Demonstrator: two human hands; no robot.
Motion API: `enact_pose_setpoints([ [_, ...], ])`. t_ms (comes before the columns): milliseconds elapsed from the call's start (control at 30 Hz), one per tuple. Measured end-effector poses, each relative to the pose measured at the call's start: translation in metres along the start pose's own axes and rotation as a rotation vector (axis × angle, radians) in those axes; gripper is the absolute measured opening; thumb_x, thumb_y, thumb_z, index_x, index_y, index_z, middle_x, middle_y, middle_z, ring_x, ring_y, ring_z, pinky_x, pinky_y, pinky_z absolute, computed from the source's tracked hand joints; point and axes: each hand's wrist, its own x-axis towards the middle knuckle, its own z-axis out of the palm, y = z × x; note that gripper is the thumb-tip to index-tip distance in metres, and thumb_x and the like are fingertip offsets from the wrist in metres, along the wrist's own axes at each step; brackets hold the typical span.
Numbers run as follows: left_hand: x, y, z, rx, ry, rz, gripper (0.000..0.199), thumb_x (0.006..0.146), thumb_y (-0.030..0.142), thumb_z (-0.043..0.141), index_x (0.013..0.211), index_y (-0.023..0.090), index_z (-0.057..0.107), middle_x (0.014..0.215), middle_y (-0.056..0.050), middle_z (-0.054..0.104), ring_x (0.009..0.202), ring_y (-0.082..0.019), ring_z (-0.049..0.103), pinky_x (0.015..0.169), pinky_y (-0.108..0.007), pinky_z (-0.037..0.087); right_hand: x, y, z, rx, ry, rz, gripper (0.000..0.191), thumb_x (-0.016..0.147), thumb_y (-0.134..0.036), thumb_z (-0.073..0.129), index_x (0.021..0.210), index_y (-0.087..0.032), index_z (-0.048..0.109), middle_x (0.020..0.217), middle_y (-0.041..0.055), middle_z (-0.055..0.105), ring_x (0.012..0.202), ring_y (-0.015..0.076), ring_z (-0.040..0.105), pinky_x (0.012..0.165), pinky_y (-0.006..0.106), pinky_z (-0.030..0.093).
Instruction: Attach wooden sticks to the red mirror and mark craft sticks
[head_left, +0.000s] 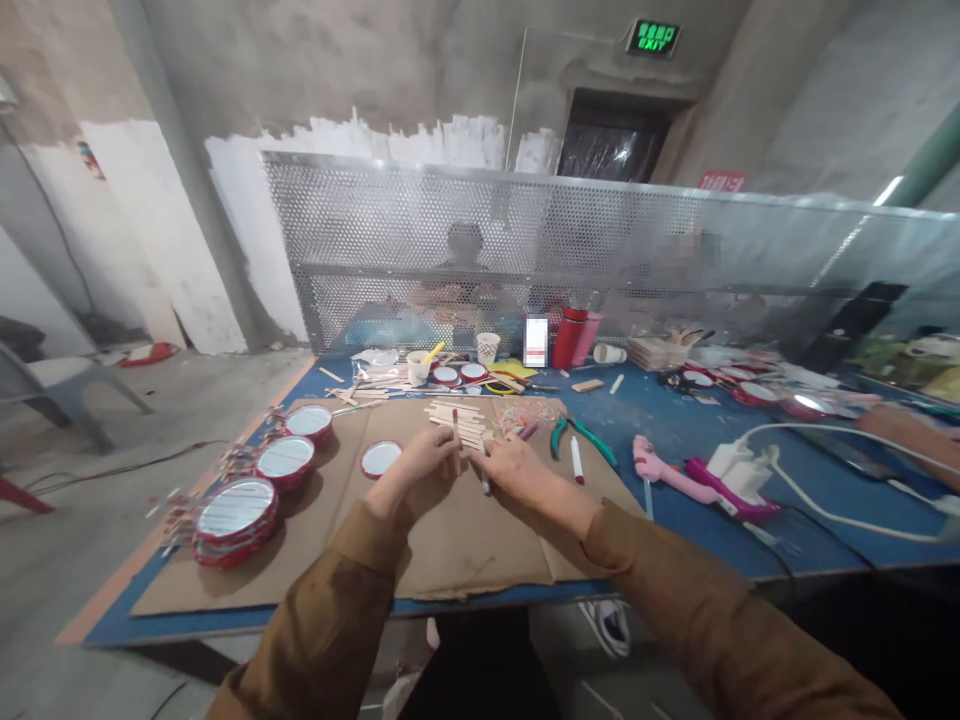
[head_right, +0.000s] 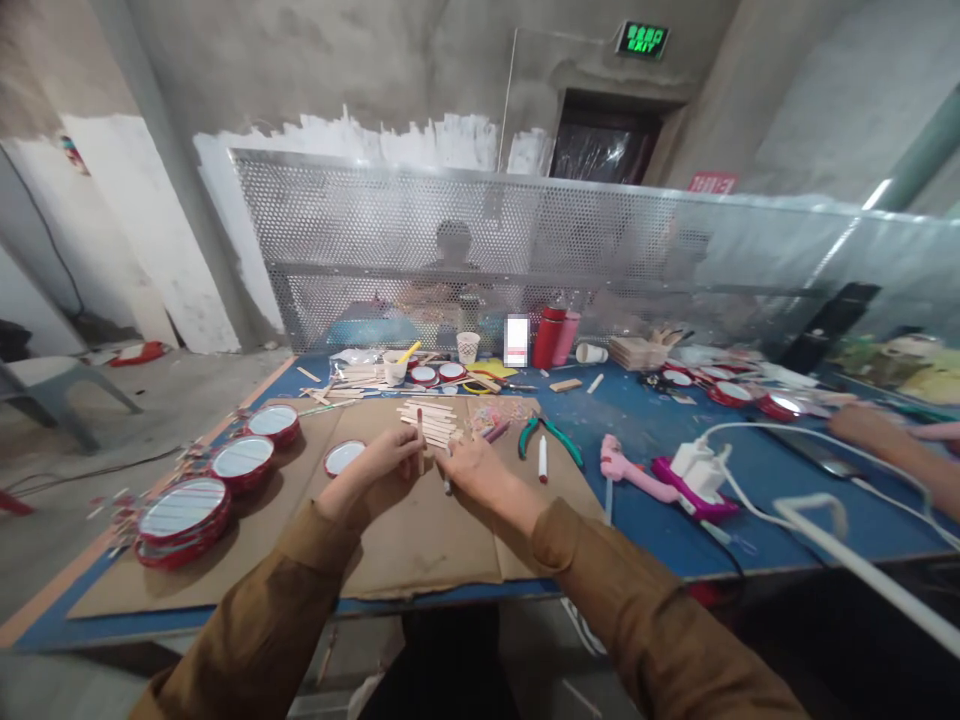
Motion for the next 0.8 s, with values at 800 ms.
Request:
enact_pose_setpoints([
  [800,-0.003,0.005,-0.009,0.028,-0.033,-0.010,0.031,0.086,0.048,0.054,0.075,0.020,0.048,0.053,0.001,0.060,0.041,-0.011,0.053,0.044,-0.022,0.040,0.040,-0.002,-0.010,0.305,0.215,0.450,0.018,0.089,-0.017,0.053,0.103,-0.016,0.065,0.099,0.0144,0.070,0.088,0.0252,0.065,0.072,0.031,0.045],
])
